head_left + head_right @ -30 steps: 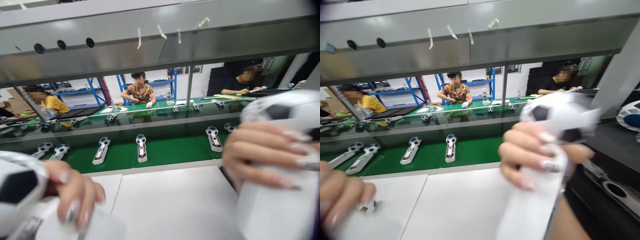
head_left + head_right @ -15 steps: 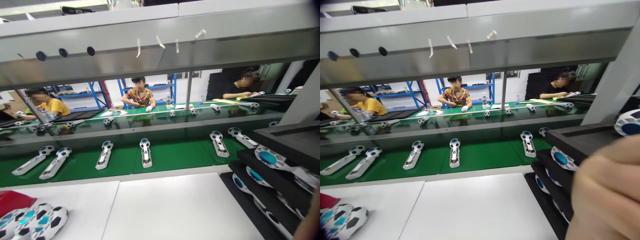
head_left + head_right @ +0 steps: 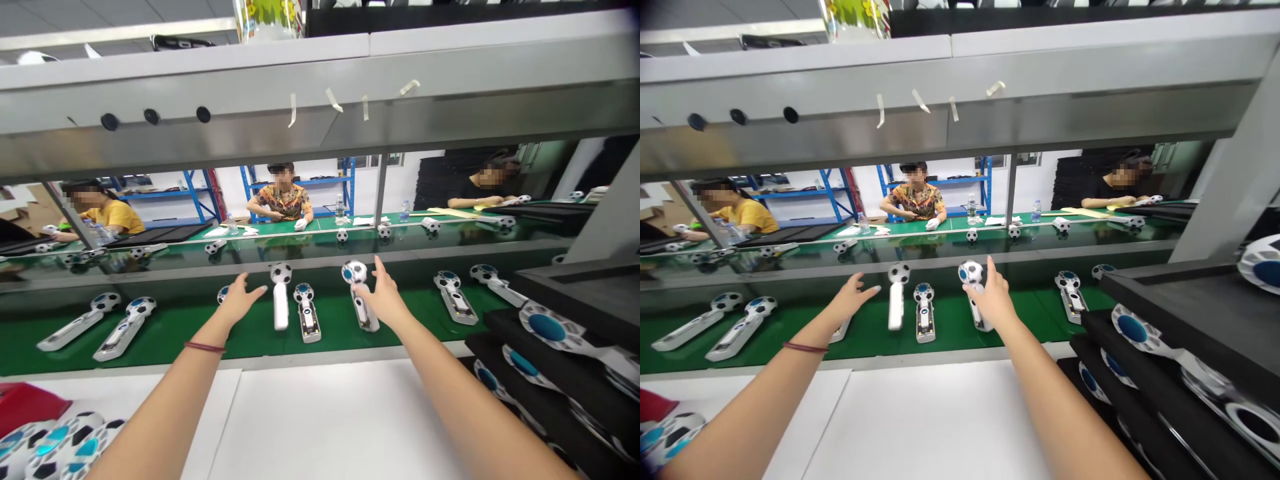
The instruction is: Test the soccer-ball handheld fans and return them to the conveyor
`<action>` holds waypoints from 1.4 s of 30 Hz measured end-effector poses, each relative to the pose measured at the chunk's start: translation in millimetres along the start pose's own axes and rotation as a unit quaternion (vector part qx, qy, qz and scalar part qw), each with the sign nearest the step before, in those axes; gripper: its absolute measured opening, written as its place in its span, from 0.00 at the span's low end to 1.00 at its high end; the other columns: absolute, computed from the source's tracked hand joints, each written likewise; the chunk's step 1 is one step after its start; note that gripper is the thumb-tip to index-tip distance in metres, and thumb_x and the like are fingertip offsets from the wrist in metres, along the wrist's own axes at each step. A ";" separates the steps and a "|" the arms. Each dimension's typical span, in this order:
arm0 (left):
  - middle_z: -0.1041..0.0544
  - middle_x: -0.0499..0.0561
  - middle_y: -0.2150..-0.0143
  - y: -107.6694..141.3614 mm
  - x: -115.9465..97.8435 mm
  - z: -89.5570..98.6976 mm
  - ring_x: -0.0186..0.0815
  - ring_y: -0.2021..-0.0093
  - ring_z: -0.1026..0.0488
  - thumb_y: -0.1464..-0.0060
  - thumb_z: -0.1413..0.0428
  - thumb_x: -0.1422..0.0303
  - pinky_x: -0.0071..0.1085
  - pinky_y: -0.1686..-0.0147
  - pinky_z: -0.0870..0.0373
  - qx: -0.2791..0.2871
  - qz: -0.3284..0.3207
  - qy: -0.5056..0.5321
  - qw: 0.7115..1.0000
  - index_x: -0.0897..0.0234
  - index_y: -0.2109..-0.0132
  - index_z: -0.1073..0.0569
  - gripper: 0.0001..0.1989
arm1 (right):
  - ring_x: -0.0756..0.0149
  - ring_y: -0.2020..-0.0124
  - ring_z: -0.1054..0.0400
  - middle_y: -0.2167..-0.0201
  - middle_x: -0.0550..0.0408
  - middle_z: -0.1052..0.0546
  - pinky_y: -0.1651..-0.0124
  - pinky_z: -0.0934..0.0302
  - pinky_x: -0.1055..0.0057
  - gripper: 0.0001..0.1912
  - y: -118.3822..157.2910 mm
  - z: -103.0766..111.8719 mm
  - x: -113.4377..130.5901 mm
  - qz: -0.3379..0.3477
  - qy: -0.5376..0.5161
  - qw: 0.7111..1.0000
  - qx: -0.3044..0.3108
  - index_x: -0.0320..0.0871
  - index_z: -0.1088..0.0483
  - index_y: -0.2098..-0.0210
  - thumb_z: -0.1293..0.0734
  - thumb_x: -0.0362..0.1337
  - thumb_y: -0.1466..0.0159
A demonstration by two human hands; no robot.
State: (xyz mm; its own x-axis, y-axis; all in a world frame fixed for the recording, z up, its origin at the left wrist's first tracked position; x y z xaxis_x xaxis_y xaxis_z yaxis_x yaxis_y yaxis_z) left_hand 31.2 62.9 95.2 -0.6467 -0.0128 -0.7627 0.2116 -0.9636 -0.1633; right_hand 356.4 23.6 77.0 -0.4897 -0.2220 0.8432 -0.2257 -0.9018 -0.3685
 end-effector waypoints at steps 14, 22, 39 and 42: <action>0.32 0.61 0.51 -5.5 90.2 -12.5 0.49 0.50 0.36 0.56 0.40 0.67 0.48 0.51 0.41 -0.023 0.194 -0.095 0.976 0.69 0.50 0.36 0.25 | 0.49 0.54 0.35 0.62 0.47 0.27 0.51 0.45 0.53 0.47 9.5 -115.3 -26.1 -0.201 -0.055 0.964 0.168 0.44 0.49 0.41 0.28 0.38 0.58; 0.28 0.52 0.66 51.2 32.6 -28.7 0.38 0.64 0.28 0.47 0.54 0.54 0.34 0.66 0.29 -0.006 0.141 0.256 0.956 0.66 0.62 0.33 0.18 | 0.62 0.63 0.30 0.66 0.53 0.27 0.60 0.35 0.65 0.18 29.7 -80.8 -7.3 -0.223 -0.268 0.908 0.231 0.44 0.38 0.56 0.37 0.42 0.45; 0.27 0.53 0.79 160.1 -25.9 -37.3 0.36 0.81 0.31 0.56 0.54 0.40 0.27 0.84 0.37 0.059 0.115 0.456 0.880 0.69 0.63 0.30 0.33 | 0.65 0.80 0.36 0.83 0.52 0.31 0.78 0.43 0.71 0.32 106.7 -18.0 45.2 -0.138 -0.414 0.895 0.096 0.39 0.35 0.76 0.42 0.66 0.50; 0.25 0.55 0.60 169.0 -4.1 -50.3 0.41 0.63 0.27 0.61 0.43 0.46 0.30 0.69 0.31 0.001 0.020 0.449 0.893 0.62 0.50 0.37 0.35 | 0.62 0.74 0.33 0.75 0.50 0.28 0.72 0.39 0.68 0.32 125.5 -33.9 33.9 -0.078 -0.416 0.898 0.119 0.41 0.35 0.68 0.35 0.63 0.54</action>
State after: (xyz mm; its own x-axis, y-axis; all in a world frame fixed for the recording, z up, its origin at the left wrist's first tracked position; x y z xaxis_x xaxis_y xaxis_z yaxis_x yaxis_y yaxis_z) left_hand 106.4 -86.5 39.1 0.2098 0.1705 -0.9628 0.2197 -0.9677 -0.1235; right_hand 283.0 -84.5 46.0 0.3534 -0.1973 0.9144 -0.0018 -0.9776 -0.2103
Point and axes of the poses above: each hand's wrist, its own y-axis away from the middle knuckle, its own z-axis out of the back of the hand, x = y × z, the point moved 2 cm from there along -y, towards the middle knuckle
